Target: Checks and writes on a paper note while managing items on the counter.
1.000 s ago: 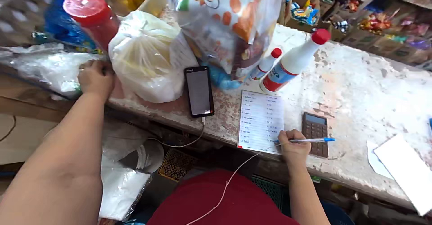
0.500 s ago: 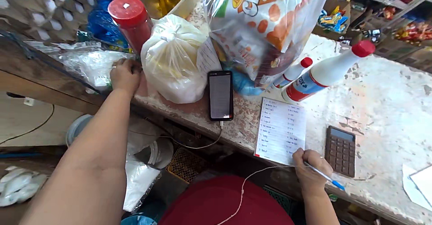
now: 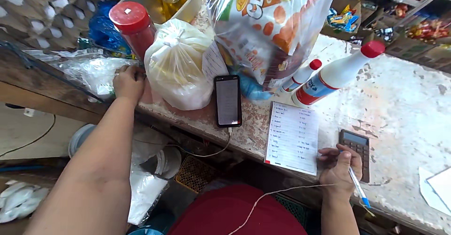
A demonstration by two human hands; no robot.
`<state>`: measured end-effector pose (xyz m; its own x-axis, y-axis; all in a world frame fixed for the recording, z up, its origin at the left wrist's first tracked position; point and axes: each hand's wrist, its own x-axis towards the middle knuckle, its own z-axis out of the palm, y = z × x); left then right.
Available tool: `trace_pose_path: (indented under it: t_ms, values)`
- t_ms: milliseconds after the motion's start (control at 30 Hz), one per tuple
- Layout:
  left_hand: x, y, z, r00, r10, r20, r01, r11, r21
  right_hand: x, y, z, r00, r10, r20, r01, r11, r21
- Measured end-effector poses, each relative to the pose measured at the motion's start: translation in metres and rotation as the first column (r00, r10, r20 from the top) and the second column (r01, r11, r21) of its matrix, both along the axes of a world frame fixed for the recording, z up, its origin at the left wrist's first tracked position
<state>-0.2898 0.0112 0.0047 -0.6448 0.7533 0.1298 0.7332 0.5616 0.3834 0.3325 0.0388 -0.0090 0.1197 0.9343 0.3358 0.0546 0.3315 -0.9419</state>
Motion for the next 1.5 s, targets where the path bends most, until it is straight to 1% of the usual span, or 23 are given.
trace_pose_path:
  t_ms: [167,300,433,533,600,700,800,867,967,1033,1200,1367,1500]
  values:
    - [0.000,0.001,-0.001,1.000,-0.001,-0.004,0.001,1.000,0.009,-0.001,-0.001,0.000,1.000,-0.003,-0.015,0.003,1.000,0.019]
    - [0.002,0.001,0.001,1.000,-0.021,0.006,0.021,1.000,0.012,-0.001,-0.002,0.000,1.000,-0.024,0.005,0.024,1.000,0.008]
    - [0.006,-0.005,0.008,0.999,-0.040,0.025,0.040,0.999,0.011,-0.003,-0.001,-0.001,0.999,-0.012,-0.034,0.011,1.000,-0.007]
    - [0.008,-0.007,0.006,0.997,-0.063,0.034,0.063,0.998,0.003,-0.002,-0.004,-0.007,0.996,-0.083,-0.036,0.083,0.996,0.012]
    - [-0.002,-0.005,-0.004,0.996,-0.080,0.031,0.079,0.997,0.016,0.000,-0.008,-0.006,0.994,-0.108,0.023,0.107,0.994,0.029]
    - [-0.026,-0.002,-0.025,0.997,-0.078,0.007,0.078,0.997,0.023,0.001,-0.015,0.000,0.978,-0.098,0.185,0.089,0.994,0.056]
    - [-0.032,-0.002,-0.028,0.998,-0.068,0.007,0.068,0.998,0.017,0.007,-0.019,-0.002,0.932,-0.017,0.361,-0.029,0.992,0.123]
    - [-0.023,-0.002,-0.022,0.998,-0.059,0.012,0.059,0.998,0.016,0.007,-0.020,-0.004,0.898,0.023,0.439,-0.115,0.976,0.185]
    - [0.004,-0.003,-0.001,0.999,-0.039,0.023,0.039,0.999,0.012,0.007,-0.019,-0.011,0.874,0.017,0.485,-0.157,0.956,0.249]
    - [0.008,-0.004,0.004,0.999,-0.028,0.021,0.028,0.999,0.016,0.006,-0.018,-0.017,0.858,-0.015,0.513,-0.153,0.947,0.283]
    - [0.006,-0.003,0.005,1.000,-0.016,0.020,0.016,1.000,0.027,0.002,-0.020,-0.019,0.842,-0.099,0.530,-0.111,0.930,0.351]
    - [-0.001,-0.003,0.001,0.999,-0.040,0.024,0.038,0.998,0.055,0.001,-0.023,-0.019,0.788,-0.170,0.591,-0.132,0.892,0.432]
    - [-0.002,-0.003,-0.002,0.999,-0.026,0.030,0.023,0.996,0.089,-0.001,-0.023,-0.020,0.761,-0.203,0.616,-0.133,0.881,0.455]
